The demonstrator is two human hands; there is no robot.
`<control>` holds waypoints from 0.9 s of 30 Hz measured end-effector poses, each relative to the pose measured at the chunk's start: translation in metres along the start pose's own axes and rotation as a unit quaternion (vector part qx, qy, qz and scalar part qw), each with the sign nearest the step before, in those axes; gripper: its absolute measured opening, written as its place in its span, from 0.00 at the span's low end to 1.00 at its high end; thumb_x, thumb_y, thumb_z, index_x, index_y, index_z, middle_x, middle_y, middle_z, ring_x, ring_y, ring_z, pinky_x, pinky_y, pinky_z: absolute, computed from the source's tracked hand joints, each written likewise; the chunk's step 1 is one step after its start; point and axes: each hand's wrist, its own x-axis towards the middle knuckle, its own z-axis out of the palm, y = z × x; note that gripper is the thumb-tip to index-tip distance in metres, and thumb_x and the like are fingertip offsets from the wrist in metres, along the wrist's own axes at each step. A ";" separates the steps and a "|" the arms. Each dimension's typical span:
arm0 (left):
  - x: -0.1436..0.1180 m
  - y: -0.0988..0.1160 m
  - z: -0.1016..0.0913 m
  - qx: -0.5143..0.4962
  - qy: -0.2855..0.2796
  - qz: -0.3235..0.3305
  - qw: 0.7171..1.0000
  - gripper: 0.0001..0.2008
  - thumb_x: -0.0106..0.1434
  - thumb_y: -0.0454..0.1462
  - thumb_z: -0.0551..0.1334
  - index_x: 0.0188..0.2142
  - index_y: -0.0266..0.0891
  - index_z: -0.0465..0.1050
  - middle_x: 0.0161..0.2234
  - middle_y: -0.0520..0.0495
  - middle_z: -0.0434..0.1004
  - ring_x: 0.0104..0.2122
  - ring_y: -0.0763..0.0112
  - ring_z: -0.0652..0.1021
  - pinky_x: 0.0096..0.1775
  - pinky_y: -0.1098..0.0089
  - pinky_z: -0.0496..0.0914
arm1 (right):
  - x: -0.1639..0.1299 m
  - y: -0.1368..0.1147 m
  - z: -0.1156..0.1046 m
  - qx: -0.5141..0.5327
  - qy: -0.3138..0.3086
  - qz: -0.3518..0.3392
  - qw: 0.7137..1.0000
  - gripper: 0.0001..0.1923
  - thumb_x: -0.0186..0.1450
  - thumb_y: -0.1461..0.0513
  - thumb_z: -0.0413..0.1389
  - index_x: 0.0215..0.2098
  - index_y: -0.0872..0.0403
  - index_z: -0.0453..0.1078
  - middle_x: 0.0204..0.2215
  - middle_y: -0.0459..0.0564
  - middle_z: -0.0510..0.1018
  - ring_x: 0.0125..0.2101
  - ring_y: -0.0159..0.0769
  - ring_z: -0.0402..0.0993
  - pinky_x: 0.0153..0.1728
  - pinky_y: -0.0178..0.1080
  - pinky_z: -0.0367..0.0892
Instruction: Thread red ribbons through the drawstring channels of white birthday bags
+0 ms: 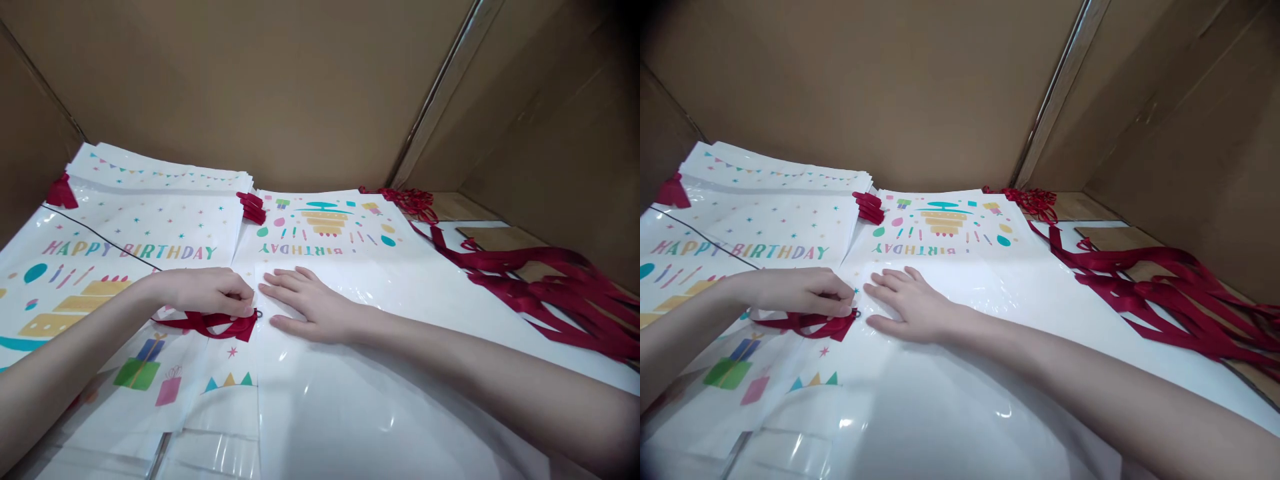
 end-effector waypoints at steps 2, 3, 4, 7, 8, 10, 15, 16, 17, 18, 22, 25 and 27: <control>0.000 -0.003 -0.001 -0.021 -0.005 -0.017 1.000 0.15 0.64 0.43 0.53 0.24 0.37 0.62 0.21 0.53 0.60 0.21 0.76 0.60 0.22 0.75 0.55 | 0.004 0.000 -0.003 0.003 0.012 -0.019 1.000 0.26 0.67 0.51 0.49 0.60 0.54 0.60 0.59 0.57 0.63 0.58 0.45 0.57 0.57 0.51 0.51; 0.001 -0.004 -0.001 -0.031 -0.008 -0.020 0.999 0.15 0.63 0.43 0.53 0.24 0.37 0.62 0.21 0.54 0.59 0.21 0.76 0.60 0.22 0.75 0.55 | 0.006 -0.001 -0.005 0.003 0.018 -0.019 1.000 0.25 0.66 0.52 0.51 0.58 0.54 0.63 0.56 0.58 0.66 0.56 0.45 0.60 0.55 0.50 0.54; 0.001 -0.005 -0.001 -0.041 -0.011 -0.021 0.999 0.14 0.63 0.43 0.53 0.24 0.38 0.61 0.21 0.54 0.59 0.21 0.77 0.59 0.22 0.75 0.54 | 0.008 -0.004 -0.006 0.002 0.023 -0.015 1.000 0.23 0.65 0.53 0.53 0.55 0.55 0.66 0.53 0.57 0.70 0.52 0.44 0.64 0.52 0.48 0.57; 0.001 -0.007 0.000 -0.058 -0.016 -0.012 0.998 0.14 0.63 0.42 0.53 0.23 0.38 0.59 0.21 0.54 0.57 0.21 0.77 0.58 0.22 0.75 0.53 | 0.010 -0.014 -0.004 -0.010 0.038 0.006 0.999 0.12 0.62 0.59 0.58 0.43 0.55 0.74 0.39 0.53 0.76 0.41 0.40 0.70 0.43 0.42 0.62; 0.001 -0.008 0.001 -0.060 -0.014 -0.010 0.998 0.14 0.62 0.42 0.54 0.23 0.38 0.59 0.21 0.54 0.57 0.21 0.77 0.58 0.22 0.75 0.53 | 0.010 -0.017 -0.001 -0.016 0.052 0.009 0.998 0.09 0.62 0.61 0.58 0.40 0.55 0.75 0.35 0.52 0.76 0.38 0.38 0.70 0.41 0.41 0.62; 0.001 -0.008 0.002 -0.060 -0.007 -0.008 0.998 0.14 0.62 0.42 0.54 0.23 0.37 0.60 0.21 0.54 0.58 0.21 0.77 0.58 0.22 0.75 0.53 | 0.009 -0.021 0.006 -0.028 0.090 0.010 0.995 0.06 0.62 0.63 0.56 0.36 0.55 0.75 0.31 0.51 0.76 0.35 0.37 0.69 0.38 0.39 0.62; 0.003 -0.013 0.003 -0.066 -0.001 -0.006 0.998 0.15 0.61 0.44 0.55 0.24 0.37 0.63 0.22 0.53 0.61 0.22 0.76 0.60 0.22 0.75 0.54 | 0.005 -0.019 0.020 -0.045 0.156 -0.012 0.987 0.06 0.63 0.63 0.56 0.34 0.56 0.75 0.30 0.50 0.76 0.35 0.36 0.67 0.37 0.40 0.60; 0.003 -0.014 0.004 -0.066 -0.001 -0.005 0.998 0.15 0.61 0.45 0.55 0.24 0.37 0.63 0.22 0.53 0.61 0.22 0.76 0.60 0.22 0.76 0.54 | 0.004 -0.018 0.020 -0.044 0.163 -0.017 0.985 0.06 0.63 0.64 0.56 0.34 0.55 0.75 0.30 0.50 0.76 0.36 0.37 0.67 0.38 0.40 0.59; 0.004 -0.016 0.004 -0.066 0.000 -0.003 0.998 0.15 0.62 0.45 0.55 0.25 0.37 0.64 0.23 0.53 0.61 0.22 0.76 0.60 0.22 0.76 0.55 | 0.004 -0.017 0.020 -0.042 0.169 -0.020 0.985 0.06 0.63 0.64 0.56 0.34 0.55 0.75 0.29 0.50 0.76 0.38 0.37 0.66 0.39 0.40 0.59; 0.004 -0.016 0.004 -0.065 0.001 -0.001 0.998 0.15 0.62 0.45 0.54 0.25 0.37 0.64 0.23 0.53 0.61 0.23 0.76 0.61 0.22 0.76 0.55 | 0.004 -0.017 0.019 -0.040 0.173 -0.021 0.984 0.06 0.63 0.65 0.56 0.35 0.55 0.75 0.29 0.50 0.76 0.39 0.38 0.66 0.41 0.41 0.59; 0.003 -0.017 0.005 -0.062 0.004 0.005 0.998 0.14 0.62 0.45 0.54 0.27 0.36 0.66 0.25 0.52 0.64 0.24 0.76 0.63 0.23 0.76 0.57 | 0.004 -0.018 0.017 -0.045 0.174 -0.016 0.984 0.06 0.63 0.63 0.56 0.36 0.54 0.74 0.29 0.50 0.75 0.42 0.40 0.64 0.43 0.42 0.58; 0.002 -0.016 0.005 -0.051 0.011 0.002 0.999 0.16 0.63 0.45 0.53 0.27 0.36 0.66 0.24 0.51 0.64 0.23 0.75 0.63 0.23 0.76 0.56 | 0.004 -0.019 0.017 -0.059 0.157 -0.021 0.986 0.06 0.64 0.64 0.55 0.36 0.55 0.74 0.29 0.50 0.74 0.41 0.39 0.64 0.43 0.42 0.58; 0.001 -0.014 0.006 -0.041 0.015 -0.001 0.999 0.16 0.63 0.46 0.53 0.26 0.36 0.66 0.23 0.51 0.63 0.22 0.76 0.62 0.22 0.75 0.55 | 0.005 -0.020 0.017 -0.065 0.141 -0.026 0.987 0.06 0.65 0.64 0.54 0.35 0.55 0.74 0.28 0.50 0.73 0.40 0.38 0.65 0.42 0.41 0.58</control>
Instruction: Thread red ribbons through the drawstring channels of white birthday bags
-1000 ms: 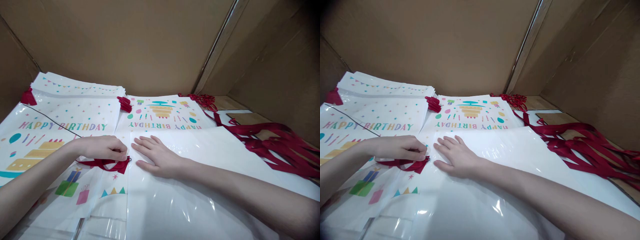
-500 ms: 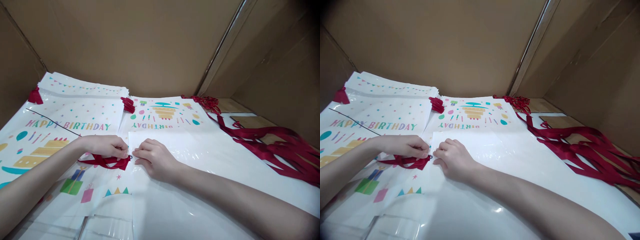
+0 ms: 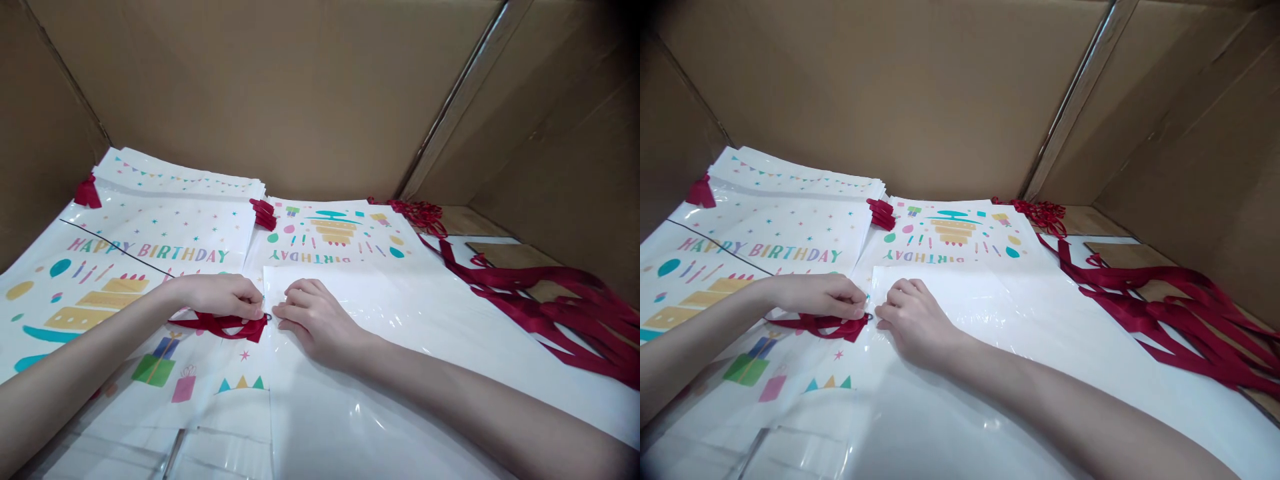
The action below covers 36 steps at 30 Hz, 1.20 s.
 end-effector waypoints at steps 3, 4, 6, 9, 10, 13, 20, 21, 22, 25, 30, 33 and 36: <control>-0.002 0.003 0.000 0.016 0.004 -0.004 1.000 0.15 0.62 0.45 0.53 0.26 0.37 0.66 0.23 0.52 0.64 0.22 0.75 0.62 0.23 0.75 0.56 | 0.001 0.000 0.000 0.003 -0.009 -0.006 1.000 0.07 0.66 0.64 0.53 0.34 0.55 0.73 0.28 0.49 0.72 0.38 0.36 0.65 0.41 0.40 0.58; -0.002 0.004 0.001 0.020 0.004 -0.006 1.000 0.15 0.62 0.44 0.54 0.25 0.37 0.65 0.23 0.52 0.64 0.22 0.75 0.63 0.23 0.75 0.56 | 0.001 0.000 0.000 0.005 -0.007 -0.007 1.000 0.07 0.66 0.64 0.53 0.34 0.55 0.73 0.28 0.49 0.72 0.37 0.36 0.65 0.41 0.40 0.58; -0.003 0.006 0.001 0.021 0.005 -0.008 1.000 0.14 0.62 0.44 0.54 0.25 0.37 0.66 0.24 0.52 0.65 0.23 0.75 0.63 0.24 0.75 0.56 | 0.001 0.000 -0.001 0.012 0.005 -0.012 1.000 0.07 0.66 0.64 0.53 0.35 0.55 0.73 0.28 0.49 0.73 0.36 0.35 0.65 0.41 0.40 0.57; -0.004 0.006 0.001 0.019 0.003 -0.006 1.000 0.14 0.62 0.43 0.54 0.26 0.36 0.66 0.24 0.51 0.65 0.24 0.75 0.64 0.24 0.75 0.57 | 0.000 0.000 0.000 0.028 0.034 -0.021 0.999 0.07 0.66 0.65 0.53 0.34 0.55 0.73 0.28 0.49 0.75 0.36 0.35 0.65 0.40 0.40 0.57; -0.003 0.006 0.001 0.020 0.002 -0.005 1.000 0.13 0.62 0.43 0.54 0.26 0.36 0.66 0.24 0.51 0.66 0.24 0.75 0.64 0.24 0.75 0.57 | 0.000 0.000 0.001 0.033 0.042 -0.024 0.998 0.07 0.66 0.65 0.53 0.33 0.55 0.73 0.28 0.49 0.75 0.35 0.35 0.65 0.39 0.39 0.57; -0.003 0.006 0.001 0.023 -0.003 0.000 1.000 0.12 0.62 0.41 0.53 0.26 0.37 0.66 0.24 0.52 0.66 0.24 0.75 0.64 0.25 0.76 0.57 | -0.001 0.001 0.003 0.046 0.064 -0.022 0.997 0.08 0.65 0.65 0.53 0.29 0.55 0.72 0.26 0.48 0.75 0.33 0.34 0.64 0.36 0.39 0.57; -0.011 0.014 0.001 0.042 0.021 0.025 0.999 0.13 0.62 0.41 0.53 0.24 0.37 0.64 0.22 0.53 0.64 0.22 0.76 0.63 0.24 0.76 0.57 | 0.001 0.002 0.002 0.110 0.118 -0.024 0.987 0.10 0.64 0.65 0.54 0.25 0.54 0.70 0.21 0.46 0.73 0.28 0.32 0.64 0.33 0.38 0.58; -0.012 0.015 0.001 0.045 0.023 0.029 0.998 0.13 0.62 0.41 0.53 0.24 0.37 0.64 0.22 0.53 0.64 0.22 0.76 0.63 0.24 0.76 0.56 | 0.001 0.003 0.001 0.115 0.121 -0.023 0.986 0.10 0.64 0.65 0.54 0.25 0.54 0.70 0.21 0.46 0.73 0.28 0.32 0.64 0.33 0.38 0.59; -0.013 0.016 0.001 0.045 0.023 0.033 0.998 0.14 0.62 0.41 0.52 0.23 0.37 0.64 0.21 0.53 0.63 0.22 0.76 0.63 0.23 0.76 0.56 | 0.002 0.003 0.001 0.118 0.121 -0.021 0.985 0.10 0.64 0.64 0.54 0.24 0.54 0.70 0.20 0.46 0.73 0.27 0.32 0.64 0.33 0.38 0.59; -0.014 0.016 0.000 0.036 0.022 0.042 0.998 0.15 0.63 0.42 0.52 0.23 0.36 0.65 0.20 0.52 0.62 0.21 0.76 0.61 0.22 0.75 0.55 | 0.002 0.003 0.000 0.123 0.116 -0.011 0.986 0.11 0.65 0.64 0.54 0.24 0.54 0.69 0.20 0.46 0.72 0.27 0.32 0.64 0.33 0.38 0.60; -0.014 0.016 0.000 0.015 0.016 0.049 0.999 0.15 0.63 0.42 0.52 0.24 0.36 0.64 0.19 0.53 0.60 0.20 0.77 0.60 0.21 0.76 0.54 | 0.002 0.003 0.000 0.133 0.127 -0.010 0.983 0.11 0.64 0.64 0.54 0.23 0.53 0.69 0.19 0.45 0.70 0.27 0.32 0.63 0.33 0.38 0.60; -0.015 0.017 0.000 0.003 0.010 0.041 0.999 0.15 0.64 0.43 0.52 0.24 0.37 0.64 0.19 0.53 0.61 0.19 0.77 0.60 0.20 0.75 0.53 | 0.002 0.003 0.000 0.145 0.138 -0.012 0.980 0.11 0.63 0.64 0.55 0.23 0.53 0.69 0.19 0.45 0.71 0.26 0.32 0.62 0.33 0.38 0.61; -0.016 0.017 0.001 -0.005 0.011 0.043 0.999 0.16 0.64 0.43 0.52 0.24 0.37 0.64 0.20 0.53 0.61 0.19 0.77 0.60 0.20 0.75 0.53 | 0.002 0.002 0.000 0.152 0.138 -0.010 0.979 0.11 0.64 0.64 0.55 0.23 0.53 0.69 0.20 0.45 0.72 0.27 0.32 0.63 0.33 0.38 0.61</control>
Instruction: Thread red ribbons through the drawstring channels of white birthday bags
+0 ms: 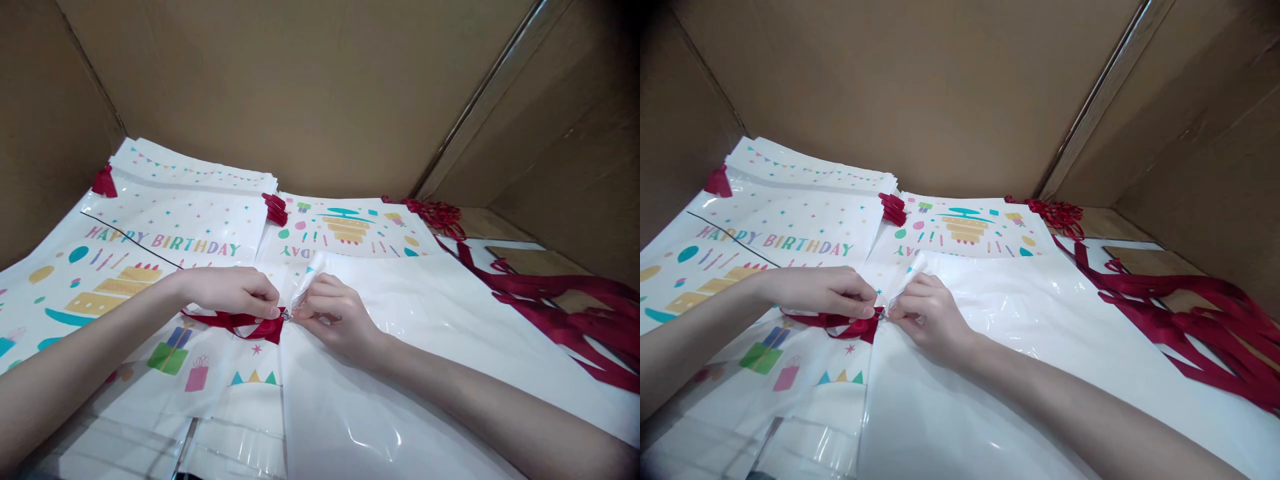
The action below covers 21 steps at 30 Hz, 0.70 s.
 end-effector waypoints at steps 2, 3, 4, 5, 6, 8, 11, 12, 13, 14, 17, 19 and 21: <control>0.001 -0.001 0.000 -0.008 0.001 0.000 1.000 0.16 0.63 0.44 0.53 0.24 0.37 0.63 0.20 0.53 0.60 0.19 0.77 0.59 0.20 0.74 0.53 | 0.000 0.000 0.000 -0.001 -0.002 0.003 1.000 0.12 0.64 0.64 0.54 0.23 0.53 0.69 0.20 0.45 0.72 0.27 0.32 0.63 0.33 0.38 0.61; 0.001 -0.001 0.001 -0.013 0.000 -0.001 1.000 0.16 0.63 0.44 0.53 0.24 0.37 0.63 0.19 0.53 0.59 0.19 0.77 0.58 0.20 0.74 0.53 | 0.000 0.000 0.000 -0.003 -0.002 0.002 1.000 0.12 0.64 0.64 0.54 0.22 0.53 0.69 0.20 0.45 0.72 0.27 0.32 0.63 0.33 0.38 0.61; 0.002 -0.001 0.001 -0.018 -0.002 -0.003 1.000 0.16 0.63 0.44 0.53 0.23 0.37 0.62 0.19 0.54 0.57 0.19 0.77 0.57 0.20 0.74 0.53 | 0.000 0.000 0.000 -0.004 -0.001 0.001 1.000 0.12 0.64 0.64 0.54 0.22 0.53 0.69 0.20 0.45 0.72 0.27 0.32 0.63 0.33 0.38 0.61; 0.003 -0.002 0.001 -0.023 -0.003 -0.006 1.000 0.16 0.63 0.44 0.53 0.23 0.37 0.62 0.19 0.54 0.56 0.19 0.77 0.57 0.20 0.74 0.52 | -0.001 0.000 0.000 -0.004 0.000 -0.002 1.000 0.11 0.64 0.65 0.54 0.23 0.53 0.69 0.20 0.45 0.73 0.27 0.32 0.64 0.33 0.38 0.61; 0.003 -0.002 0.001 -0.029 -0.005 -0.008 1.000 0.16 0.63 0.44 0.53 0.24 0.37 0.62 0.19 0.54 0.56 0.19 0.77 0.56 0.20 0.73 0.52 | -0.001 0.001 0.000 -0.004 0.001 -0.004 1.000 0.11 0.64 0.65 0.54 0.23 0.53 0.69 0.20 0.45 0.73 0.27 0.32 0.64 0.33 0.38 0.61; 0.005 -0.003 0.001 -0.040 -0.012 -0.014 0.999 0.15 0.63 0.44 0.53 0.24 0.37 0.61 0.19 0.54 0.55 0.20 0.77 0.56 0.21 0.73 0.52 | -0.001 0.001 0.000 -0.001 0.003 -0.009 1.000 0.11 0.64 0.66 0.54 0.23 0.53 0.69 0.21 0.45 0.74 0.27 0.32 0.64 0.34 0.38 0.61; 0.007 -0.005 0.001 -0.055 -0.024 -0.026 0.998 0.15 0.63 0.44 0.53 0.24 0.37 0.61 0.19 0.54 0.55 0.19 0.77 0.56 0.20 0.73 0.52 | 0.000 0.001 0.001 0.003 0.007 -0.012 1.000 0.11 0.63 0.67 0.55 0.23 0.53 0.70 0.21 0.45 0.74 0.27 0.32 0.64 0.33 0.38 0.61; 0.008 -0.006 0.001 -0.062 -0.028 -0.028 0.997 0.15 0.63 0.44 0.53 0.24 0.37 0.60 0.19 0.54 0.55 0.19 0.77 0.56 0.20 0.73 0.51 | 0.000 0.001 0.001 0.004 0.008 -0.013 1.000 0.10 0.63 0.67 0.55 0.23 0.54 0.70 0.21 0.45 0.74 0.27 0.32 0.64 0.33 0.38 0.61; 0.009 -0.008 0.001 -0.068 -0.032 -0.028 0.997 0.16 0.64 0.44 0.53 0.24 0.37 0.60 0.19 0.54 0.55 0.19 0.77 0.55 0.20 0.73 0.51 | 0.000 0.001 0.001 0.004 0.006 -0.013 1.000 0.10 0.62 0.67 0.55 0.23 0.54 0.70 0.21 0.45 0.74 0.27 0.32 0.64 0.33 0.38 0.61; 0.010 -0.009 0.002 -0.075 -0.034 -0.027 0.996 0.16 0.64 0.44 0.54 0.24 0.37 0.60 0.19 0.54 0.54 0.19 0.77 0.55 0.20 0.73 0.50 | 0.000 0.001 0.001 0.003 0.004 -0.011 1.000 0.10 0.62 0.67 0.55 0.23 0.54 0.70 0.21 0.45 0.74 0.27 0.32 0.64 0.32 0.38 0.60; 0.012 -0.014 0.002 -0.099 -0.041 -0.023 0.994 0.16 0.64 0.45 0.54 0.24 0.37 0.61 0.19 0.54 0.55 0.18 0.77 0.55 0.20 0.73 0.50 | -0.001 0.002 0.001 0.001 -0.004 -0.001 1.000 0.09 0.62 0.67 0.56 0.24 0.54 0.71 0.21 0.46 0.74 0.27 0.32 0.64 0.32 0.38 0.60; 0.013 -0.017 0.002 -0.118 -0.046 -0.024 0.992 0.17 0.64 0.46 0.54 0.24 0.37 0.62 0.19 0.55 0.54 0.18 0.77 0.54 0.20 0.72 0.50 | -0.001 0.002 0.002 0.002 -0.006 0.007 1.000 0.09 0.62 0.66 0.56 0.24 0.54 0.70 0.21 0.46 0.73 0.27 0.32 0.64 0.32 0.38 0.60; 0.014 -0.018 0.002 -0.134 -0.048 -0.023 0.990 0.17 0.63 0.46 0.55 0.24 0.37 0.62 0.19 0.55 0.54 0.18 0.77 0.54 0.20 0.72 0.50 | -0.002 0.003 0.002 0.004 -0.005 0.012 1.000 0.09 0.62 0.65 0.57 0.24 0.55 0.70 0.21 0.47 0.73 0.27 0.32 0.64 0.31 0.38 0.61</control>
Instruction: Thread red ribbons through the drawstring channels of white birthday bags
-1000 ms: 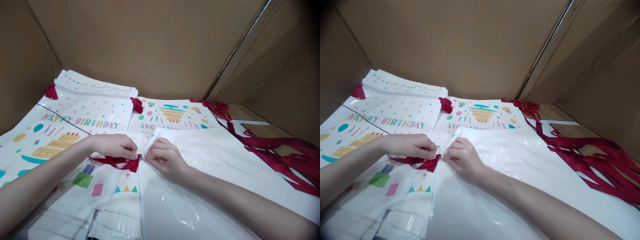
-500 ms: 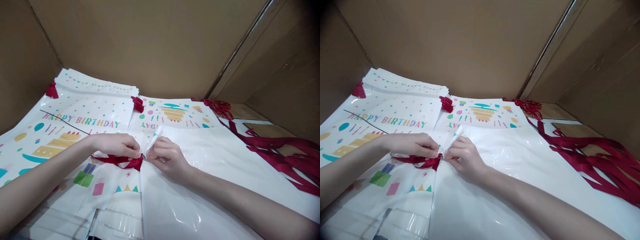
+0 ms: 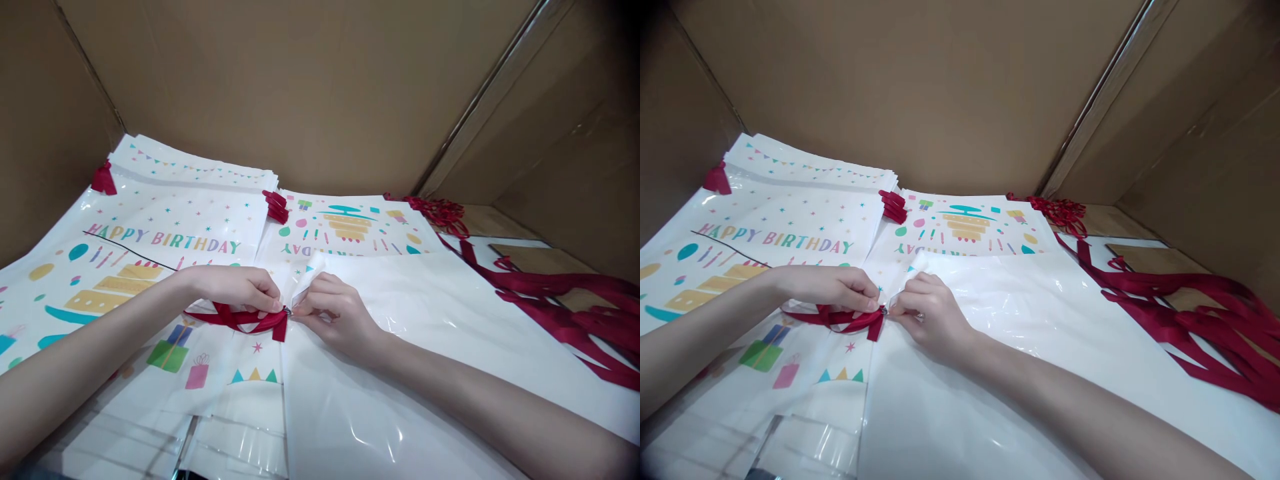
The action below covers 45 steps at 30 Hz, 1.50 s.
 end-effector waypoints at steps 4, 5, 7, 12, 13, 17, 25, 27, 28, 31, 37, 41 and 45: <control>0.002 -0.002 0.000 -0.024 0.002 -0.003 1.000 0.16 0.63 0.46 0.55 0.24 0.37 0.62 0.18 0.55 0.54 0.18 0.78 0.55 0.20 0.73 0.50 | 0.000 0.001 0.000 0.003 -0.003 0.015 1.000 0.08 0.62 0.64 0.58 0.25 0.55 0.71 0.23 0.48 0.74 0.28 0.33 0.65 0.32 0.38 0.61; 0.002 -0.002 0.000 -0.028 0.003 -0.005 1.000 0.16 0.63 0.46 0.55 0.24 0.37 0.62 0.18 0.55 0.54 0.18 0.78 0.55 0.20 0.73 0.50 | 0.000 0.001 0.000 0.005 -0.003 0.015 1.000 0.07 0.62 0.64 0.58 0.26 0.55 0.72 0.24 0.48 0.74 0.29 0.33 0.66 0.32 0.38 0.62; 0.002 -0.004 0.000 -0.034 0.006 -0.007 0.999 0.17 0.63 0.46 0.56 0.24 0.37 0.62 0.18 0.55 0.54 0.18 0.78 0.55 0.20 0.73 0.50 | 0.000 0.001 0.000 0.006 -0.003 0.012 1.000 0.05 0.62 0.64 0.58 0.27 0.55 0.73 0.25 0.48 0.75 0.30 0.34 0.67 0.33 0.38 0.62; 0.003 -0.005 -0.002 -0.034 0.017 -0.017 0.999 0.16 0.62 0.45 0.56 0.24 0.37 0.62 0.19 0.55 0.54 0.18 0.78 0.55 0.19 0.74 0.49 | -0.001 0.002 0.000 -0.007 -0.004 0.024 1.000 0.03 0.61 0.65 0.59 0.31 0.55 0.75 0.25 0.49 0.76 0.29 0.33 0.67 0.32 0.37 0.63; 0.003 -0.005 -0.002 -0.034 0.017 -0.016 0.999 0.15 0.62 0.45 0.56 0.24 0.37 0.62 0.19 0.55 0.53 0.18 0.78 0.54 0.20 0.74 0.49 | -0.002 0.002 0.000 -0.011 -0.006 0.029 1.000 0.03 0.61 0.65 0.59 0.32 0.56 0.75 0.25 0.49 0.75 0.29 0.33 0.67 0.31 0.37 0.63; 0.004 -0.006 -0.002 -0.018 0.022 -0.009 1.000 0.15 0.63 0.44 0.55 0.24 0.37 0.62 0.19 0.55 0.52 0.19 0.77 0.54 0.20 0.74 0.49 | -0.002 0.002 0.000 -0.015 -0.014 0.043 0.999 0.04 0.61 0.64 0.59 0.34 0.55 0.76 0.25 0.49 0.75 0.29 0.33 0.68 0.31 0.36 0.64; 0.004 -0.002 0.001 0.060 0.059 -0.035 0.996 0.14 0.62 0.44 0.54 0.24 0.38 0.62 0.19 0.55 0.55 0.19 0.77 0.56 0.20 0.73 0.51 | -0.002 0.002 0.002 -0.017 -0.026 0.047 0.998 0.05 0.62 0.64 0.59 0.36 0.56 0.77 0.26 0.50 0.76 0.30 0.34 0.68 0.31 0.36 0.65; 0.003 0.001 0.003 0.103 0.076 -0.027 0.991 0.14 0.62 0.43 0.53 0.23 0.38 0.62 0.19 0.54 0.57 0.20 0.76 0.58 0.22 0.73 0.52 | -0.003 0.003 0.002 -0.019 -0.027 0.046 0.998 0.06 0.62 0.64 0.59 0.36 0.56 0.77 0.26 0.50 0.76 0.30 0.34 0.68 0.31 0.37 0.65; 0.002 0.003 0.004 0.128 0.086 -0.019 0.988 0.14 0.62 0.42 0.53 0.23 0.38 0.61 0.20 0.54 0.58 0.20 0.76 0.59 0.22 0.73 0.53 | -0.003 0.003 0.002 -0.020 -0.028 0.045 0.998 0.06 0.62 0.64 0.59 0.36 0.56 0.77 0.26 0.50 0.76 0.30 0.34 0.68 0.31 0.37 0.65; -0.001 0.007 0.009 0.198 0.118 0.006 0.973 0.15 0.62 0.40 0.52 0.21 0.37 0.59 0.21 0.53 0.61 0.22 0.76 0.62 0.24 0.73 0.54 | -0.003 0.003 0.002 -0.021 -0.029 0.043 0.998 0.06 0.62 0.64 0.58 0.36 0.56 0.77 0.26 0.50 0.76 0.30 0.34 0.68 0.31 0.37 0.65; -0.007 0.015 0.017 0.275 0.142 -0.006 0.951 0.14 0.62 0.38 0.50 0.20 0.38 0.57 0.19 0.52 0.62 0.21 0.75 0.63 0.25 0.71 0.54 | -0.002 0.001 0.001 -0.021 -0.036 0.054 0.998 0.06 0.62 0.64 0.58 0.37 0.54 0.77 0.27 0.50 0.76 0.31 0.35 0.68 0.33 0.38 0.66; -0.009 0.019 0.020 0.294 0.178 -0.019 0.939 0.12 0.61 0.37 0.51 0.21 0.38 0.60 0.20 0.51 0.65 0.21 0.74 0.65 0.24 0.71 0.54 | -0.002 0.001 0.001 -0.020 -0.033 0.056 0.998 0.06 0.62 0.64 0.58 0.36 0.54 0.77 0.27 0.49 0.76 0.31 0.34 0.68 0.32 0.37 0.66; -0.009 0.018 0.022 0.268 0.205 -0.030 0.941 0.08 0.60 0.36 0.52 0.26 0.39 0.65 0.22 0.51 0.69 0.20 0.74 0.65 0.22 0.73 0.54 | -0.002 0.002 0.001 -0.023 -0.033 0.056 0.998 0.06 0.61 0.64 0.59 0.36 0.55 0.77 0.26 0.49 0.76 0.31 0.34 0.68 0.32 0.37 0.66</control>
